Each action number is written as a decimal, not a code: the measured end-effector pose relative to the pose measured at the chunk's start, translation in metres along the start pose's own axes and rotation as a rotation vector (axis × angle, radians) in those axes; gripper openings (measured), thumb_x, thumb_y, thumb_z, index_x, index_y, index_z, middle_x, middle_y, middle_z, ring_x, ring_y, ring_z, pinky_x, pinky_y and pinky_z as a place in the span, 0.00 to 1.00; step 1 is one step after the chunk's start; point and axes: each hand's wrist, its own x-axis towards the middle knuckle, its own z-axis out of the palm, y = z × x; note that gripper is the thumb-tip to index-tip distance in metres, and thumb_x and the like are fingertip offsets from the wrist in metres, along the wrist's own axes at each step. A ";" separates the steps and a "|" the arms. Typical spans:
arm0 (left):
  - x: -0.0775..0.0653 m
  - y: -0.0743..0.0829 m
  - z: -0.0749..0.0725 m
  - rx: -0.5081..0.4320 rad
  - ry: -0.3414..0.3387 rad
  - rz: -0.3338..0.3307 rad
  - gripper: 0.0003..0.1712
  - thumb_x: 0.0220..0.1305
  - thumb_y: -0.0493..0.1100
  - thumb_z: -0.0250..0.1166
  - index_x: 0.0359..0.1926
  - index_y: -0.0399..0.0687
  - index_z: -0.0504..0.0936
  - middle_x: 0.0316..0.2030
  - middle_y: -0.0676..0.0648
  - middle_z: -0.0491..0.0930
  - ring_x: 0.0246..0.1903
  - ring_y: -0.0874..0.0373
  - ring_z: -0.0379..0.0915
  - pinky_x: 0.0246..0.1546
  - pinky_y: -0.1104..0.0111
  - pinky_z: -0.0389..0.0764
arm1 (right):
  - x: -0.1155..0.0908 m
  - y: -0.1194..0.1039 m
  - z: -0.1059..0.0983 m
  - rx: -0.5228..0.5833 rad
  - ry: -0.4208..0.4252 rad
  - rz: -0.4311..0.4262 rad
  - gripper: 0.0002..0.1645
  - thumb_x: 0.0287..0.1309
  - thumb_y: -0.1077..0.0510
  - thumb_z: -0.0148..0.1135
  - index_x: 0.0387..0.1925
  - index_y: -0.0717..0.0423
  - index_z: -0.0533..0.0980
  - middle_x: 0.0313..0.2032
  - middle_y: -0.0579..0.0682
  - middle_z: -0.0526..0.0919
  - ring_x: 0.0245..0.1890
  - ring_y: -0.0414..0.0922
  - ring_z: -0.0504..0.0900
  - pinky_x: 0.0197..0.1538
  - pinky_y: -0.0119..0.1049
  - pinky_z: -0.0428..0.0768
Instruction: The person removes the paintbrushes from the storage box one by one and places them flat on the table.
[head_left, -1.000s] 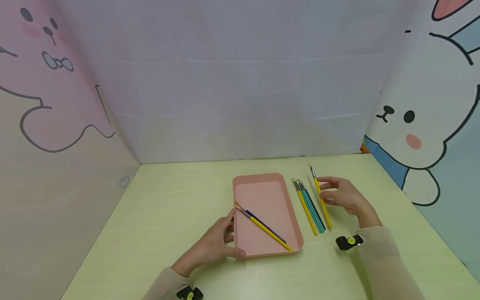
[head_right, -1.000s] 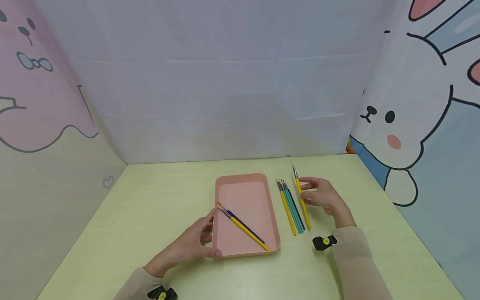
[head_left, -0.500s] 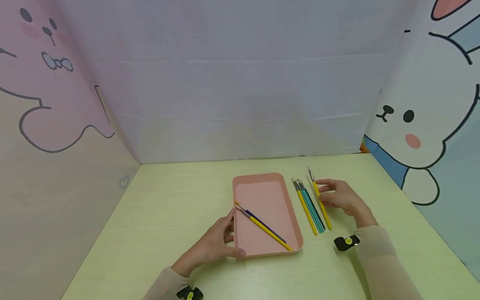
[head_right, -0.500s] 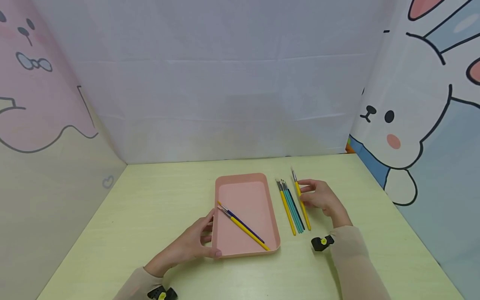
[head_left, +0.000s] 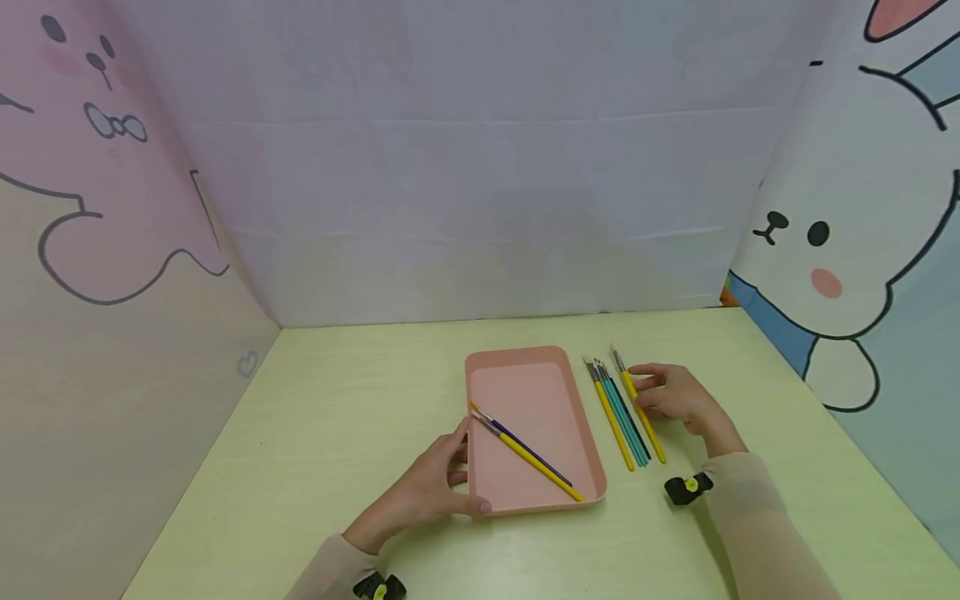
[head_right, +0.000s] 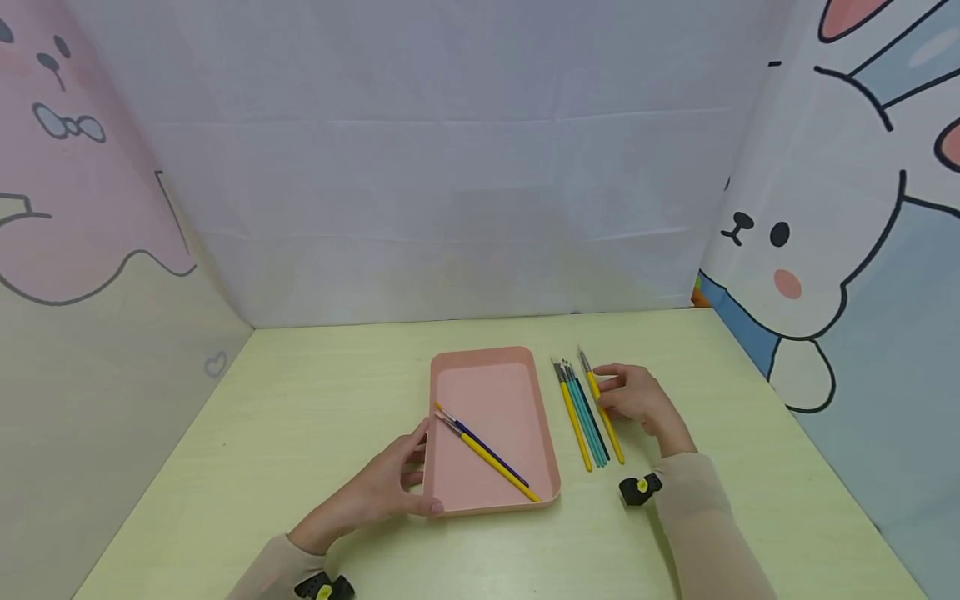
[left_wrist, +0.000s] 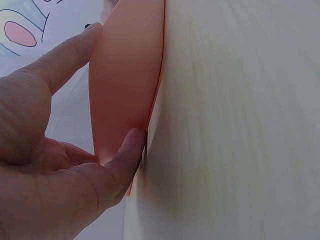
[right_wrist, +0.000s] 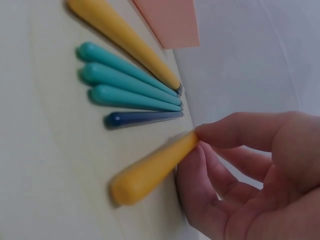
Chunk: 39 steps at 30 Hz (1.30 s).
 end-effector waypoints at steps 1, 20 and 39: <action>0.000 0.000 0.000 0.002 0.000 0.001 0.75 0.52 0.42 0.86 0.87 0.55 0.41 0.71 0.38 0.62 0.64 0.47 0.75 0.61 0.67 0.84 | 0.000 0.000 0.000 -0.003 0.001 -0.001 0.38 0.66 0.69 0.66 0.76 0.66 0.66 0.62 0.70 0.76 0.47 0.52 0.82 0.47 0.36 0.90; 0.001 0.000 0.000 0.001 -0.004 0.016 0.76 0.52 0.41 0.86 0.87 0.53 0.40 0.70 0.37 0.62 0.63 0.47 0.76 0.61 0.67 0.84 | -0.003 -0.008 0.014 -0.175 0.071 -0.059 0.35 0.62 0.68 0.65 0.70 0.70 0.71 0.54 0.68 0.82 0.39 0.50 0.85 0.42 0.37 0.89; 0.000 -0.001 0.001 -0.009 -0.010 0.028 0.76 0.52 0.41 0.86 0.87 0.52 0.40 0.72 0.37 0.61 0.66 0.47 0.74 0.63 0.67 0.83 | -0.007 -0.010 0.005 -0.178 0.036 -0.057 0.36 0.68 0.62 0.68 0.74 0.67 0.69 0.58 0.69 0.81 0.41 0.49 0.86 0.45 0.39 0.89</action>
